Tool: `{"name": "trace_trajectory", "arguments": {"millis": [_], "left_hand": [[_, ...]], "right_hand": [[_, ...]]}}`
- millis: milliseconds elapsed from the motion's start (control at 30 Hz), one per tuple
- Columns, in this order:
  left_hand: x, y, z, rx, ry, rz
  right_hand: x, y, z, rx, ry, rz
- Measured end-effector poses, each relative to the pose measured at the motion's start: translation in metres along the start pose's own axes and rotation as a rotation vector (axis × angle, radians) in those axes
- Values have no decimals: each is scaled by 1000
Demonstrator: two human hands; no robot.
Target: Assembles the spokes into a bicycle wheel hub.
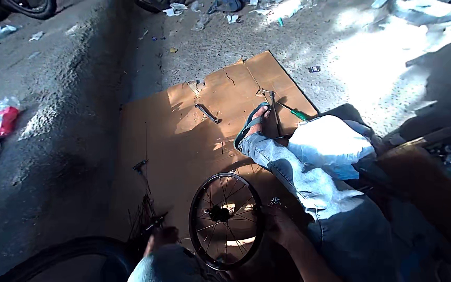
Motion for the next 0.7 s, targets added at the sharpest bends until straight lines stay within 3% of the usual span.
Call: {"name": "trace_trajectory", "arguments": {"millis": [33, 67, 100, 133, 167, 200, 233, 267, 300, 367, 533, 700], "left_hand": [[-9, 6, 31, -17, 83, -2], [3, 25, 51, -44, 148, -110], [27, 53, 66, -159, 207, -448], [45, 68, 71, -125, 278, -554], [52, 68, 74, -66, 331, -424], [39, 57, 75, 102, 459, -129], [15, 48, 87, -20, 504, -386], [-21, 34, 97, -1, 572, -474], [-54, 20, 104, 66, 640, -443], [-83, 5, 110, 102, 735, -401], [-81, 5, 109, 110, 734, -432], [-77, -2, 105, 125, 490, -308]], "right_hand": [[0, -2, 0, -13, -6, 3], [1, -1, -1, -17, -11, 8], [0, 0, -1, -7, -9, 10], [-1, 2, 0, 5, -2, 10], [-3, 3, 2, 18, 5, 8], [-4, 4, 2, 31, 3, 10], [-3, 3, 1, 40, 3, 17], [-2, 1, -1, 40, 4, 30], [0, -2, -3, 39, 2, 41], [1, -5, -4, 35, -1, 50], [1, -1, -4, 44, 11, 65], [0, 3, -4, 61, 26, 46]]}}
Point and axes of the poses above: each hand's wrist, its own y-axis away from the middle knuckle, its own z-axis out of the palm, x = y × z, the point moved 10 cm from there along -y, towards the middle knuckle, and after that the axes turned 4 degrees about x, right-handed, at the moved point
